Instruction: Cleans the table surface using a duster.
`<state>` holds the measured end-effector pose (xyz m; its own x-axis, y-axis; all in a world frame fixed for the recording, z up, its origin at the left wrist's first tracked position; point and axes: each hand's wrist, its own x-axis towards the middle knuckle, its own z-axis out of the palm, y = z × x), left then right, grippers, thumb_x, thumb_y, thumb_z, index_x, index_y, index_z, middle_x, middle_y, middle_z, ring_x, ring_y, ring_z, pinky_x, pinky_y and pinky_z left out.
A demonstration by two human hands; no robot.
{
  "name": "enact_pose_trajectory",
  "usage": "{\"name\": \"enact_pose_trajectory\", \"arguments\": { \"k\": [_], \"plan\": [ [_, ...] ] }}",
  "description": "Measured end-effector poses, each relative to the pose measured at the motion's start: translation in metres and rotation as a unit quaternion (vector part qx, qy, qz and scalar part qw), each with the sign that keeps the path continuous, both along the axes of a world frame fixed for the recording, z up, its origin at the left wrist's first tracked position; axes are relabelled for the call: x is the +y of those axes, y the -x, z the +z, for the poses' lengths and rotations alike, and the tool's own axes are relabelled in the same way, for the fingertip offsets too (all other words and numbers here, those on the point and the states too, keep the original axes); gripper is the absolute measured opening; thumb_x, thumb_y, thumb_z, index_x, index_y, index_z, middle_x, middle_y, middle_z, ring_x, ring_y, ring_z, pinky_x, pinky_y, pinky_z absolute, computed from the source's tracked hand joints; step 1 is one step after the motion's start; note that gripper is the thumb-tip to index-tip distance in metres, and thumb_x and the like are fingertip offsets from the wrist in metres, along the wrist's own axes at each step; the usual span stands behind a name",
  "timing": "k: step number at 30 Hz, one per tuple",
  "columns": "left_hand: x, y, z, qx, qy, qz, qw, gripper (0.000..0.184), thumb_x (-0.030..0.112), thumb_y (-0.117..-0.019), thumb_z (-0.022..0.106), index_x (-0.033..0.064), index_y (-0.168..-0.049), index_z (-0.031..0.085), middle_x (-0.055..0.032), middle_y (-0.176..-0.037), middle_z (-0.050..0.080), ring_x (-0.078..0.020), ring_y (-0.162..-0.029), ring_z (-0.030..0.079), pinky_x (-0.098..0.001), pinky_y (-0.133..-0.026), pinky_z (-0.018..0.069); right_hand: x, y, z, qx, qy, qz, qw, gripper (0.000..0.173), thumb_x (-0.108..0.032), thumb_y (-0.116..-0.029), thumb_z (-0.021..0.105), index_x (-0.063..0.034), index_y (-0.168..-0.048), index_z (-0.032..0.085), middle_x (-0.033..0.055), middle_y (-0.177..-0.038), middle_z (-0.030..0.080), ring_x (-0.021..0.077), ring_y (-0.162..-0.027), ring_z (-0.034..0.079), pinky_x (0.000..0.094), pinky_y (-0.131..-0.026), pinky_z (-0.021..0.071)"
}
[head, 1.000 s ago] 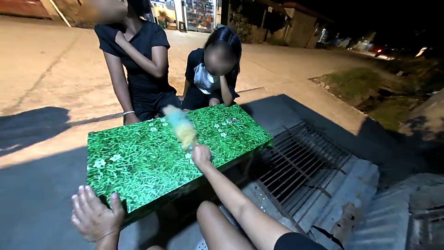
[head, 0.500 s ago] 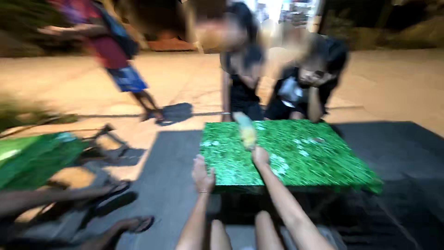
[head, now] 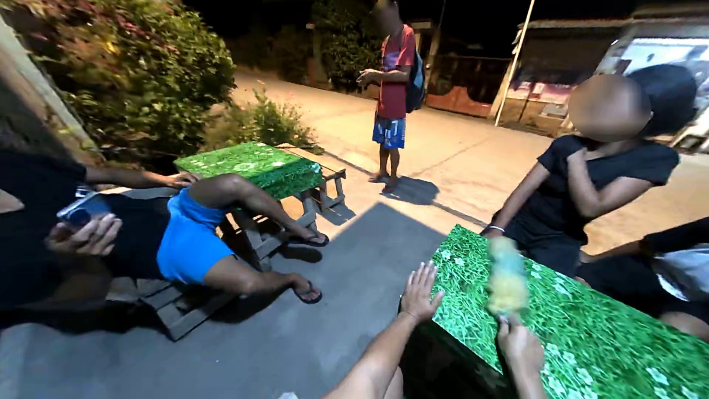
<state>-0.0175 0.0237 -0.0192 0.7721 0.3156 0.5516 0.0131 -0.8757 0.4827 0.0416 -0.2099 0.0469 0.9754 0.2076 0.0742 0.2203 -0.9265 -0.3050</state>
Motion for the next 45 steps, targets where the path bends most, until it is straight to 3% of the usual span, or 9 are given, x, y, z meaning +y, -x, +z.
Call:
{"name": "enact_pose_trajectory", "arguments": {
  "k": [5,12,16,19,25,32,37,39,45],
  "plan": [
    [0.0,0.001,0.002,-0.005,-0.01,-0.006,1.0,0.071,0.05,-0.1039,0.03,0.0075,-0.16,0.036,-0.0098,-0.169,0.03,-0.0311,-0.156,0.026,-0.056,-0.124,0.0218,-0.016,0.04,-0.003,-0.017,-0.013,0.289,0.957,0.032,-0.03,-0.1029,0.06,-0.0128,-0.124,0.076,0.02,-0.102,0.077,0.0453,-0.095,0.074,0.0692,-0.083,0.0544],
    [0.0,-0.001,-0.004,-0.02,-0.023,0.002,1.0,0.069,0.051,-0.105,0.029,0.0081,-0.158,0.04,-0.0101,-0.166,0.035,-0.0319,-0.155,0.029,-0.057,-0.124,0.0217,-0.039,0.011,-0.007,-0.035,-0.032,-0.067,0.997,0.039,-0.032,-0.1094,0.048,-0.0058,-0.127,0.07,0.033,-0.113,0.07,0.0552,-0.108,0.067,0.0719,-0.089,0.0494],
    [0.001,-0.002,-0.004,-0.04,-0.041,0.008,0.998,0.07,0.052,-0.1048,0.027,0.0065,-0.156,0.043,-0.0106,-0.165,0.037,-0.0329,-0.154,0.032,-0.0576,-0.123,0.0244,-0.042,0.042,-0.02,-0.091,-0.037,0.194,0.976,0.032,-0.027,-0.1041,0.057,-0.0061,-0.118,0.076,0.0261,-0.098,0.076,0.0504,-0.09,0.073,0.0706,-0.076,0.0545],
    [0.0,0.001,-0.004,-0.035,-0.032,0.01,0.999,0.07,0.05,-0.1037,0.031,0.0066,-0.157,0.042,-0.0098,-0.166,0.036,-0.0324,-0.155,0.031,-0.0583,-0.122,0.0243,-0.05,0.033,-0.023,-0.13,-0.038,0.287,0.948,0.027,-0.024,-0.097,0.068,-0.0096,-0.117,0.079,0.0254,-0.102,0.075,0.0507,-0.099,0.07,0.0697,-0.083,0.0541],
    [-0.001,0.002,-0.005,-0.034,-0.025,0.007,0.999,0.071,0.051,-0.1047,0.028,0.006,-0.157,0.041,-0.0107,-0.166,0.035,-0.0329,-0.155,0.03,-0.0575,-0.124,0.0222,-0.048,-0.003,-0.019,-0.077,-0.039,-0.047,0.995,0.033,-0.024,-0.1075,0.052,-0.0025,-0.124,0.071,0.0331,-0.121,0.067,0.0545,-0.114,0.064,0.0709,-0.092,0.0488],
    [0.0,0.002,-0.004,-0.038,-0.032,0.008,0.999,0.071,0.052,-0.1045,0.028,0.006,-0.157,0.041,-0.01,-0.166,0.036,-0.0315,-0.155,0.031,-0.0562,-0.124,0.0229,-0.043,0.023,-0.024,-0.138,-0.034,0.301,0.943,0.028,-0.029,-0.0998,0.063,-0.0107,-0.114,0.079,0.0213,-0.099,0.076,0.0453,-0.093,0.074,0.0673,-0.076,0.0564],
    [-0.001,0.002,-0.008,-0.038,-0.032,0.012,0.999,0.073,0.054,-0.105,0.024,0.0061,-0.157,0.041,-0.0102,-0.166,0.036,-0.0317,-0.155,0.031,-0.0566,-0.124,0.0232,-0.046,-0.005,-0.018,-0.066,-0.044,0.003,0.997,0.037,-0.031,-0.1086,0.05,-0.0051,-0.119,0.074,0.0316,-0.11,0.072,0.0555,-0.105,0.067,0.0739,-0.086,0.0493],
    [-0.001,0.001,-0.006,-0.033,-0.03,0.011,0.999,0.072,0.053,-0.1047,0.025,0.0065,-0.157,0.041,-0.0101,-0.166,0.035,-0.0316,-0.155,0.03,-0.0571,-0.123,0.0228,-0.033,0.0,-0.016,-0.058,-0.039,-0.027,0.997,0.039,-0.031,-0.1092,0.047,-0.004,-0.121,0.072,0.0326,-0.11,0.071,0.0558,-0.105,0.067,0.0734,-0.086,0.0495],
    [-0.001,0.002,-0.004,-0.039,-0.03,0.005,0.999,0.072,0.052,-0.1045,0.027,0.0044,-0.156,0.042,-0.0115,-0.165,0.037,-0.0323,-0.154,0.032,-0.0564,-0.124,0.0222,-0.02,0.025,-0.044,-0.227,-0.066,0.27,0.933,0.036,-0.035,-0.1002,0.055,-0.0089,-0.105,0.08,0.0205,-0.091,0.076,0.0457,-0.085,0.074,0.0652,-0.069,0.0569]
  ]
}}
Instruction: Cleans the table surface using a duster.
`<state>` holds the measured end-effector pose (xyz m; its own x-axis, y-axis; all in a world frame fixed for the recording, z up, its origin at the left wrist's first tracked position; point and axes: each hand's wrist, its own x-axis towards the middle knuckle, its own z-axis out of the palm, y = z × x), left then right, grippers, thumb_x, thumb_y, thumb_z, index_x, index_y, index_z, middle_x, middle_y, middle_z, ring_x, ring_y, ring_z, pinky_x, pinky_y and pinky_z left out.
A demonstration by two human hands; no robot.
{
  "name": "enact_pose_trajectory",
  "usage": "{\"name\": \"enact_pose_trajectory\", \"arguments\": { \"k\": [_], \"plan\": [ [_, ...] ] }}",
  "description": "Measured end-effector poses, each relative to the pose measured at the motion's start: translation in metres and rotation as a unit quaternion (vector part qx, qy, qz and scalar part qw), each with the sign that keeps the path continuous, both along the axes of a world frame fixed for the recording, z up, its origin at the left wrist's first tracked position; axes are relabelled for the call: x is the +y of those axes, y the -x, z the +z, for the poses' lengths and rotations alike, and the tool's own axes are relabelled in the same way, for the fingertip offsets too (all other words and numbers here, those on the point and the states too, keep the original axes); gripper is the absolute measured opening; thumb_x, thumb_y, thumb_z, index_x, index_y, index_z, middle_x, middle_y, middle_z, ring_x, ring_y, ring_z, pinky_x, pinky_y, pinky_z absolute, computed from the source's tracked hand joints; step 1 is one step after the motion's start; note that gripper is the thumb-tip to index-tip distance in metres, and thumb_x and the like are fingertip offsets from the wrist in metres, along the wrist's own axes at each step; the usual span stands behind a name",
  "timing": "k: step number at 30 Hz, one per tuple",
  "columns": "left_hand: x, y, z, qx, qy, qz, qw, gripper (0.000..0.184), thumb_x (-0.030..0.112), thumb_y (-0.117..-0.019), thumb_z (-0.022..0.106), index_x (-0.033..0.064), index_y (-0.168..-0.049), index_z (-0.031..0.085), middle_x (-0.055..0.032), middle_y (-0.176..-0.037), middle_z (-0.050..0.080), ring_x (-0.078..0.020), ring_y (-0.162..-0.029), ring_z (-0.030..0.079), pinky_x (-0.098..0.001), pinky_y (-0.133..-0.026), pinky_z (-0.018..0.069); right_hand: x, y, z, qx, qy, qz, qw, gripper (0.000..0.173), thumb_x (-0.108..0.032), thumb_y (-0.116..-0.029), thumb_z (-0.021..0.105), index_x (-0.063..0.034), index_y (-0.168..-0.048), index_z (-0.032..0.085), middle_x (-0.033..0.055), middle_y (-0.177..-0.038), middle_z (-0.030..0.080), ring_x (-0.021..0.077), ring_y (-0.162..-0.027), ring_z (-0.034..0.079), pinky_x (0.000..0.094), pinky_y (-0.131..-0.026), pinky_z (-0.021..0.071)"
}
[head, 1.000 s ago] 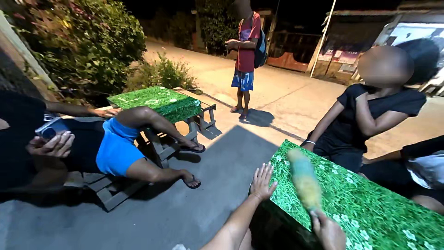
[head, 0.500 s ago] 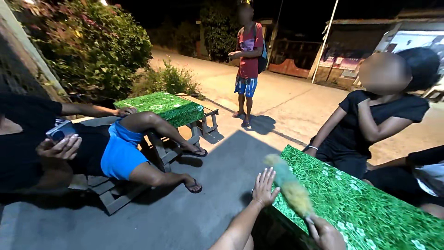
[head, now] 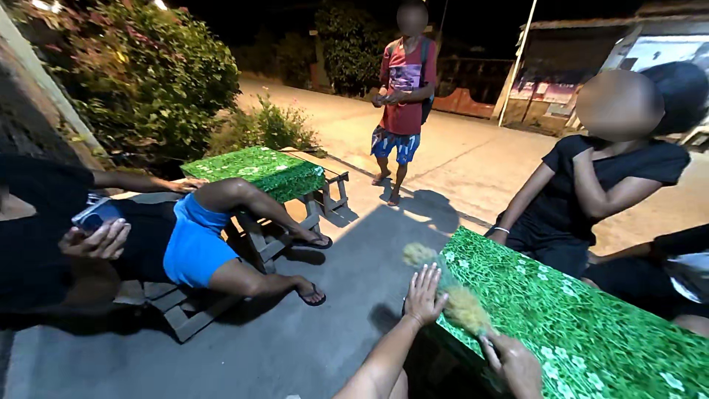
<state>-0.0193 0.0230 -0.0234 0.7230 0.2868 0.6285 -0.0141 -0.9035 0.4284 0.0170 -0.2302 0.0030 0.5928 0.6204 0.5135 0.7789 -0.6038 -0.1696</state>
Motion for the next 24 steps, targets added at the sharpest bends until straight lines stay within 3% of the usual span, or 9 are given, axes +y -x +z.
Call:
{"name": "enact_pose_trajectory", "arguments": {
  "k": [2,6,24],
  "plan": [
    [0.0004,0.0001,0.0,-0.006,-0.003,0.003,1.0,0.073,0.054,-0.1048,0.026,0.0045,-0.156,0.043,-0.0118,-0.165,0.038,-0.0325,-0.154,0.033,-0.0563,-0.124,0.0233,-0.0009,-0.0049,-0.0086,-0.013,-0.046,0.008,0.999,0.04,-0.037,-0.1,0.054,-0.0076,-0.108,0.08,0.0208,-0.092,0.077,0.0469,-0.087,0.073,0.0651,-0.072,0.057],
    [0.0004,-0.0018,-0.0034,-0.02,-0.009,0.009,1.0,0.072,0.052,-0.1048,0.026,0.004,-0.155,0.043,-0.0121,-0.164,0.039,-0.0331,-0.153,0.034,-0.0566,-0.123,0.0257,0.0046,-0.0025,-0.0125,-0.013,-0.087,-0.072,0.994,0.043,-0.038,-0.1007,0.053,-0.0058,-0.111,0.08,0.0225,-0.092,0.076,0.0487,-0.088,0.073,0.0655,-0.073,0.0553],
    [0.0008,-0.004,-0.0043,-0.031,-0.014,0.009,0.999,0.071,0.051,-0.1052,0.027,0.0035,-0.155,0.044,-0.0117,-0.164,0.04,-0.0325,-0.152,0.036,-0.0547,-0.122,0.0279,0.0052,0.0007,-0.0118,0.006,-0.099,-0.097,0.99,0.041,-0.036,-0.0998,0.057,-0.004,-0.111,0.08,0.024,-0.093,0.076,0.0495,-0.089,0.072,0.0666,-0.074,0.0544]
  ]
}}
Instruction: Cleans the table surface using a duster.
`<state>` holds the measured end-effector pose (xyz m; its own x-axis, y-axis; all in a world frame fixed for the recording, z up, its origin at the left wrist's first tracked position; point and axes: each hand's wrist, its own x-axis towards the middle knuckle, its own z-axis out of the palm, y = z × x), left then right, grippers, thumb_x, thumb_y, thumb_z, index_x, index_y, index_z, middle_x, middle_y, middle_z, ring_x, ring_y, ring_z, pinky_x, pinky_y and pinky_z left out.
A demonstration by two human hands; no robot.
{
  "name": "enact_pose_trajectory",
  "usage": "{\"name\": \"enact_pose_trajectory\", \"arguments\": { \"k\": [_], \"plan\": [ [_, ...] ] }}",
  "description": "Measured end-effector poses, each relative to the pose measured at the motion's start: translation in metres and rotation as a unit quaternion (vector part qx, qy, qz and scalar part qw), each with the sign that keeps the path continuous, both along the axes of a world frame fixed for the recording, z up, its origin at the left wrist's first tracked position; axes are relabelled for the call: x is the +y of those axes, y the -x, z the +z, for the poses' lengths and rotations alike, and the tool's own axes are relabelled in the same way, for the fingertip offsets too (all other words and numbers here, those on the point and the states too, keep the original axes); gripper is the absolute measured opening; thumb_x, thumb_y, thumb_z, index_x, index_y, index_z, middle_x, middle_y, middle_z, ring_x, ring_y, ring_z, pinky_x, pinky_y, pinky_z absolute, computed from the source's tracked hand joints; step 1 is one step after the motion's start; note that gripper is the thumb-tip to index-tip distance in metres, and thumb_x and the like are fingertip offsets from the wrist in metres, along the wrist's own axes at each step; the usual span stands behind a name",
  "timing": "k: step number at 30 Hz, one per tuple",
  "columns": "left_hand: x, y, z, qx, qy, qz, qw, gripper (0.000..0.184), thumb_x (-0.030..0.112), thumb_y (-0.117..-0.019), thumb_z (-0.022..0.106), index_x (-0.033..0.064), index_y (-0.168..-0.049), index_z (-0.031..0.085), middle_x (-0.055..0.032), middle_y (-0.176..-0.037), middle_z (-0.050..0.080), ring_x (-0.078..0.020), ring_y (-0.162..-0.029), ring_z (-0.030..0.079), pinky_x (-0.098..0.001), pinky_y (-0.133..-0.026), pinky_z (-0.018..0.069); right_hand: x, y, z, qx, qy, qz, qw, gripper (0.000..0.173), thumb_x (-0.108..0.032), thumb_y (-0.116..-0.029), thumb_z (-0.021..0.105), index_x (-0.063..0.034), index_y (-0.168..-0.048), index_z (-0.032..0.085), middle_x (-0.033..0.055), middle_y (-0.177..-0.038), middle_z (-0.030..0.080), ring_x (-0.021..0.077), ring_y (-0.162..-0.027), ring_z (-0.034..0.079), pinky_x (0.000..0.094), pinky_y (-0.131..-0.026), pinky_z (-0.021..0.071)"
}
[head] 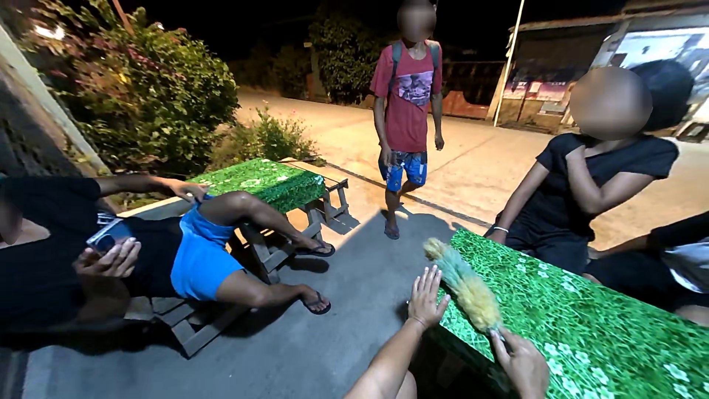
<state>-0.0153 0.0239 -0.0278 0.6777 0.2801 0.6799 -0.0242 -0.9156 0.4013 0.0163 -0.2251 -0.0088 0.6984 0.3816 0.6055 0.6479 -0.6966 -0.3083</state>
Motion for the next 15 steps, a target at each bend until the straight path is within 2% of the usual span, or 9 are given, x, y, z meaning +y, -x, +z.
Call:
{"name": "enact_pose_trajectory", "arguments": {
  "k": [5,15],
  "plan": [
    [-0.0007,0.0032,0.0052,0.03,0.025,-0.015,0.999,0.07,0.049,-0.1045,0.03,0.0036,-0.157,0.041,-0.0119,-0.166,0.036,-0.0324,-0.155,0.031,-0.0552,-0.123,0.0249,-0.0008,0.0003,0.0029,0.015,0.003,0.004,1.0,0.038,-0.034,-0.0999,0.059,-0.0046,-0.114,0.079,0.0235,-0.098,0.077,0.0492,-0.093,0.073,0.0675,-0.078,0.0547],
    [-0.0016,0.0038,0.0044,0.021,0.026,-0.015,0.999,0.068,0.047,-0.1048,0.033,0.0031,-0.156,0.042,-0.012,-0.165,0.037,-0.0324,-0.154,0.032,-0.0546,-0.124,0.025,-0.0005,0.0018,0.0037,0.029,-0.001,-0.006,1.0,0.036,-0.033,-0.0998,0.062,-0.0057,-0.115,0.079,0.0231,-0.099,0.077,0.0482,-0.094,0.073,0.0664,-0.079,0.055]
  ]
}}
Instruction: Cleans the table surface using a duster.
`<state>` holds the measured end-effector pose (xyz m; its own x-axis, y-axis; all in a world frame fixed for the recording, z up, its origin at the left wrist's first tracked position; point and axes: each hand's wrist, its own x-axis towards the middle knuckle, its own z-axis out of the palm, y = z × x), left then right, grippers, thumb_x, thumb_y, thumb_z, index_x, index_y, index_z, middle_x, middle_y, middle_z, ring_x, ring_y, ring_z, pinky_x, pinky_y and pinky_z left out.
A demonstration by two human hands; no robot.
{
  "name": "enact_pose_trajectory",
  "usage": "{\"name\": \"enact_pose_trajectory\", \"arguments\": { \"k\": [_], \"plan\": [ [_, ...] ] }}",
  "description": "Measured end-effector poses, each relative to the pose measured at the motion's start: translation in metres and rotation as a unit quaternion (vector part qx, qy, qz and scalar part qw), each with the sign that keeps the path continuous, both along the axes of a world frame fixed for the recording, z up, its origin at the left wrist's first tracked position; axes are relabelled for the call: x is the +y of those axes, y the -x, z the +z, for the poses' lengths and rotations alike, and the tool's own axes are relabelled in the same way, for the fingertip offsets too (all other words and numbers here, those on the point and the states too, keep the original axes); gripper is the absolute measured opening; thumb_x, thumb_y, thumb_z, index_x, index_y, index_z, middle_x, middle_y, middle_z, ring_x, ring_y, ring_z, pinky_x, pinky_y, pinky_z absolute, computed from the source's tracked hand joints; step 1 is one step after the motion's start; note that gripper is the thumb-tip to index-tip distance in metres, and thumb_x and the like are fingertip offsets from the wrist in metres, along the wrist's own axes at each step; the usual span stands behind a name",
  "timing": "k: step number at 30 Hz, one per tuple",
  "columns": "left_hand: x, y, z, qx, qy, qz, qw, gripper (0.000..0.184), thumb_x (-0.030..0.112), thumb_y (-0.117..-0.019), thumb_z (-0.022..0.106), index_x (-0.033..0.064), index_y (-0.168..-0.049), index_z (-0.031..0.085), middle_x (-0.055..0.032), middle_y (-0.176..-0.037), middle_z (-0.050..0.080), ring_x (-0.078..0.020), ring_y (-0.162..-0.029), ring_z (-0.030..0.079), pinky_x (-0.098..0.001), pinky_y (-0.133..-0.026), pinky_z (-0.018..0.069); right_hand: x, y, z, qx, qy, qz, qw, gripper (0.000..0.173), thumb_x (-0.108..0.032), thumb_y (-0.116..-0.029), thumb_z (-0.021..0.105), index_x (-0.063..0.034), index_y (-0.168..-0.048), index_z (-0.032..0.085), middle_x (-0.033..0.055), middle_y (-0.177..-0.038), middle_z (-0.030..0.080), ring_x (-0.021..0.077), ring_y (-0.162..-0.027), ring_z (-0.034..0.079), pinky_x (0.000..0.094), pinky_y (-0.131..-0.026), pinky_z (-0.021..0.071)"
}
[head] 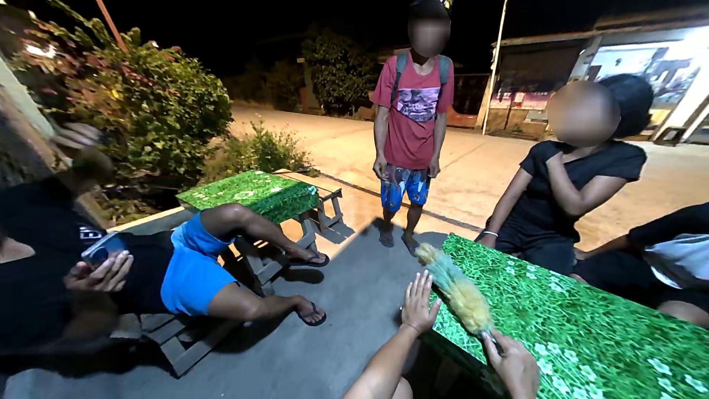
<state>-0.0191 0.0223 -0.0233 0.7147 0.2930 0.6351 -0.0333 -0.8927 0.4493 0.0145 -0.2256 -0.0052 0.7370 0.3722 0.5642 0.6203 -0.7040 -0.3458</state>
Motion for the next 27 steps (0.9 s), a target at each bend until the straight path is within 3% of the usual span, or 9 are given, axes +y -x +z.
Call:
{"name": "enact_pose_trajectory", "arguments": {
  "k": [6,8,11,14,16,18,21,27],
  "plan": [
    [0.001,-0.001,-0.001,-0.009,0.014,-0.007,1.0,0.071,0.049,-0.1043,0.033,0.0007,-0.155,0.042,-0.0148,-0.165,0.037,-0.0344,-0.154,0.033,-0.0549,-0.123,0.027,0.0,-0.003,-0.005,-0.015,-0.004,-0.004,1.0,0.037,-0.034,-0.0993,0.061,-0.006,-0.113,0.08,0.0224,-0.096,0.077,0.048,-0.092,0.073,0.0664,-0.077,0.055],
    [0.002,0.001,0.007,0.014,0.067,-0.016,0.998,0.074,0.051,-0.104,0.034,0.001,-0.158,0.037,-0.0162,-0.167,0.031,-0.0347,-0.155,0.028,-0.0556,-0.123,0.026,0.0,-0.003,-0.003,-0.001,0.001,-0.006,1.0,0.037,-0.034,-0.101,0.06,-0.0061,-0.116,0.079,0.022,-0.1,0.077,0.048,-0.095,0.073,0.0665,-0.081,0.0546],
    [0.009,0.001,0.032,0.007,0.224,-0.006,0.975,0.071,0.04,-0.1054,0.044,-0.0033,-0.159,0.029,-0.0238,-0.169,0.019,-0.0391,-0.157,0.022,-0.0563,-0.125,0.0225,0.001,-0.001,0.001,0.0,-0.003,-0.014,1.0,0.037,-0.034,-0.101,0.059,-0.0058,-0.114,0.079,0.0224,-0.098,0.077,0.0477,-0.094,0.073,0.0665,-0.08,0.0549],
    [0.027,-0.005,0.082,-0.093,0.444,-0.012,0.891,0.068,0.031,-0.1092,0.043,-0.0054,-0.161,0.017,-0.0282,-0.168,0.014,-0.0375,-0.156,0.021,-0.0485,-0.126,0.0246,0.003,0.001,0.005,0.009,-0.004,-0.029,1.0,0.038,-0.034,-0.1021,0.056,-0.0061,-0.113,0.079,0.0217,-0.1,0.077,0.0472,-0.095,0.073,0.067,-0.08,0.0546],
    [0.039,-0.01,0.122,-0.17,0.572,-0.029,0.802,0.065,0.031,-0.1117,0.04,0.0017,-0.163,0.013,-0.0264,-0.168,0.017,-0.0379,-0.153,0.028,-0.0522,-0.121,0.032,0.003,0.002,0.006,0.013,-0.002,-0.029,0.999,0.038,-0.034,-0.1027,0.056,-0.0052,-0.11,0.079,0.022,-0.099,0.077,0.0477,-0.095,0.073,0.0676,-0.079,0.0545],
    [0.053,-0.011,0.156,-0.22,0.636,-0.048,0.738,0.064,0.039,-0.1118,0.038,0.0079,-0.163,0.016,-0.0213,-0.168,0.021,-0.0367,-0.149,0.035,-0.054,-0.116,0.0383,0.003,0.001,0.006,0.013,-0.001,-0.03,0.999,0.038,-0.034,-0.1025,0.056,-0.0059,-0.109,0.08,0.0218,-0.098,0.077,0.0475,-0.093,0.073,0.0673,-0.078,0.0545],
    [0.079,-0.012,0.195,-0.272,0.67,-0.07,0.687,0.066,0.045,-0.1105,0.04,0.0094,-0.162,0.02,-0.019,-0.166,0.028,-0.0339,-0.145,0.043,-0.0504,-0.112,0.0438,0.002,-0.001,0.004,0.024,0.0,-0.032,0.999,0.036,-0.034,-0.1022,0.058,-0.0071,-0.113,0.079,0.0226,-0.099,0.077,0.0482,-0.095,0.073,0.0678,-0.08,0.0543],
    [0.099,0.02,0.25,-0.284,0.709,-0.089,0.639,0.071,0.056,-0.1082,0.038,0.0125,-0.162,0.021,-0.0155,-0.167,0.027,-0.0312,-0.148,0.04,-0.0457,-0.116,0.0421,0.002,0.0,0.005,0.028,-0.005,-0.038,0.999,0.034,-0.033,-0.1015,0.06,-0.0089,-0.117,0.079,0.0226,-0.099,0.077,0.047,-0.095,0.073,0.0667,-0.08,0.0549]
  ]
}}
